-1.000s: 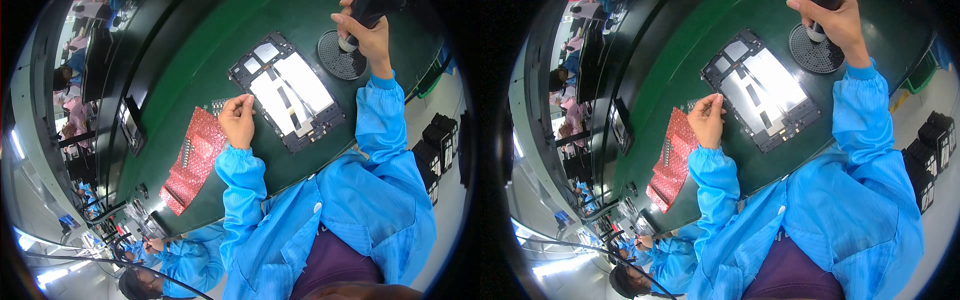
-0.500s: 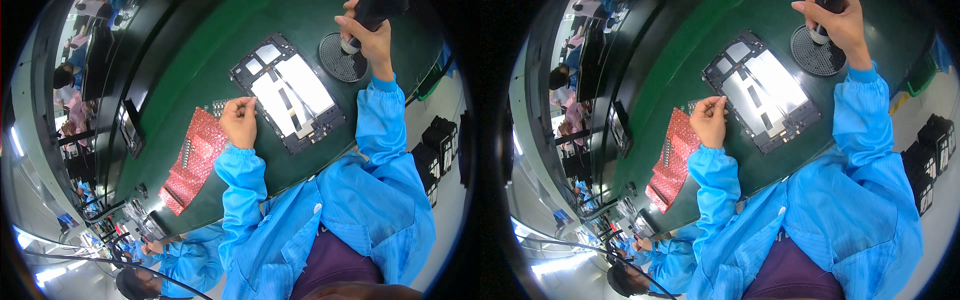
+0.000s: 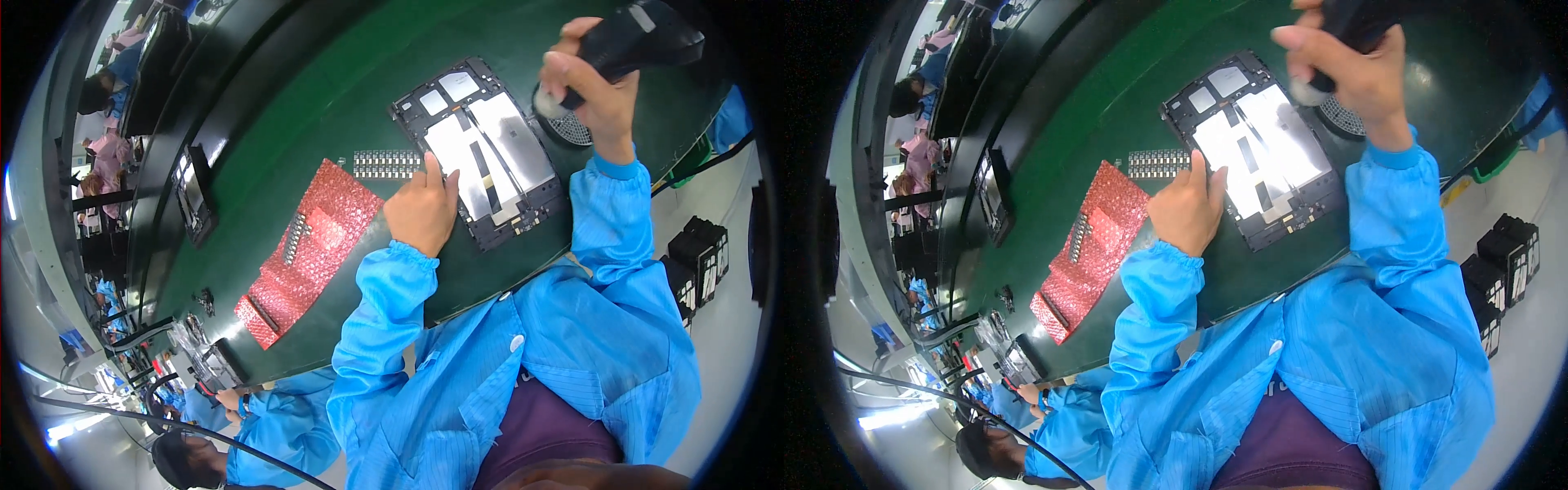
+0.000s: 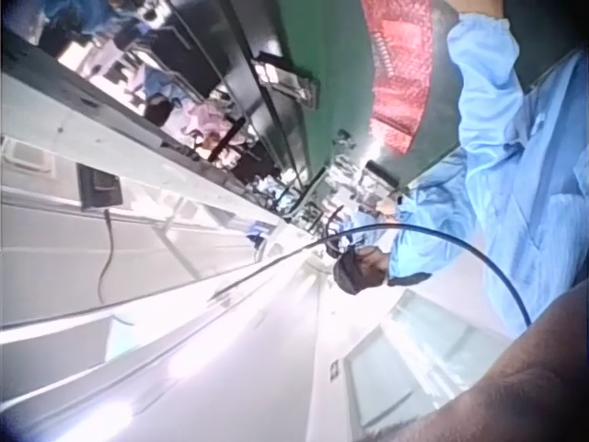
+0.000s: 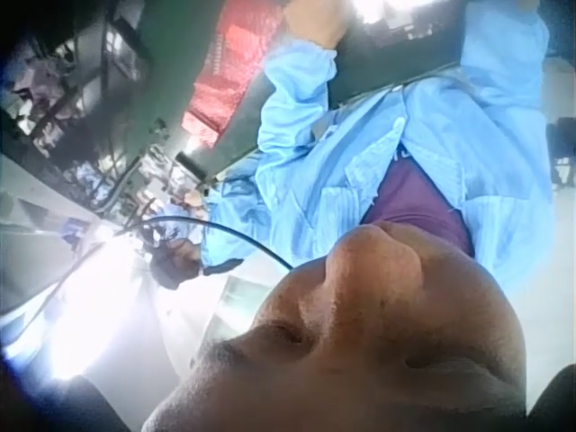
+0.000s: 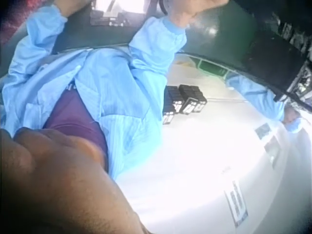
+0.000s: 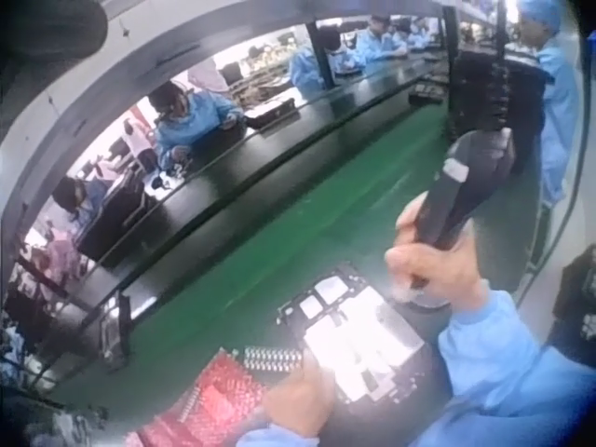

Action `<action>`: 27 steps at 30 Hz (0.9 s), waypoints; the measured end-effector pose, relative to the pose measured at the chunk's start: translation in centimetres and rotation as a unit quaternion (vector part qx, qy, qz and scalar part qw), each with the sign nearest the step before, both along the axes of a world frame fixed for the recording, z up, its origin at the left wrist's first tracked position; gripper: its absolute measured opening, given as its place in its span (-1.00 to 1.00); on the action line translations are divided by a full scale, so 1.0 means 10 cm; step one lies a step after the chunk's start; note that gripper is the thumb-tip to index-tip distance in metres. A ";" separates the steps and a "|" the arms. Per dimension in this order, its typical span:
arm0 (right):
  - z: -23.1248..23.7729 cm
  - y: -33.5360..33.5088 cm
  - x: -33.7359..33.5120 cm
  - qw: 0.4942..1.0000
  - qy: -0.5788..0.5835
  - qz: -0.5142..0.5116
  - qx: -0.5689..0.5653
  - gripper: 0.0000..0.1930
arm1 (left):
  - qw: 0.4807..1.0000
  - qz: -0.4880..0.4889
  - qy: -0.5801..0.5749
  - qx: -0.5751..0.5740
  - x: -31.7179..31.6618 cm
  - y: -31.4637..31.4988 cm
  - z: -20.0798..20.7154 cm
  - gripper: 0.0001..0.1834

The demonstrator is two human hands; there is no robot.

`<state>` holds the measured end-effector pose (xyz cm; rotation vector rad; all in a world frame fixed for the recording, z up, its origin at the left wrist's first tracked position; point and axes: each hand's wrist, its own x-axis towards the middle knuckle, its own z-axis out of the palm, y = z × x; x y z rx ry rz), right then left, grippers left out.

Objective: The person assembles electronic components into a tablet frame by securing them with screws using an electric screwdriver.

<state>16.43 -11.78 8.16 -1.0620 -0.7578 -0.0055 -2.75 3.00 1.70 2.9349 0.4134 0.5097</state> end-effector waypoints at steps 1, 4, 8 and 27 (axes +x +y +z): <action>0.04 0.11 -0.08 0.999 0.008 0.044 0.008 -0.70 | 1.000 0.011 0.024 0.005 0.02 -0.04 0.01 -0.45; 0.45 0.39 -0.46 0.982 0.159 0.072 -0.071 -0.65 | 0.997 0.046 0.062 -0.005 0.03 -0.17 0.03 -0.34; 0.20 0.93 -0.46 0.983 0.022 0.163 -0.078 -0.70 | 0.993 0.067 0.085 -0.043 -0.02 -0.17 0.00 -0.30; -0.10 1.28 -0.49 0.972 0.001 0.174 -0.158 -0.72 | 0.994 0.028 -0.017 -0.100 -0.04 -0.11 -0.11 -0.28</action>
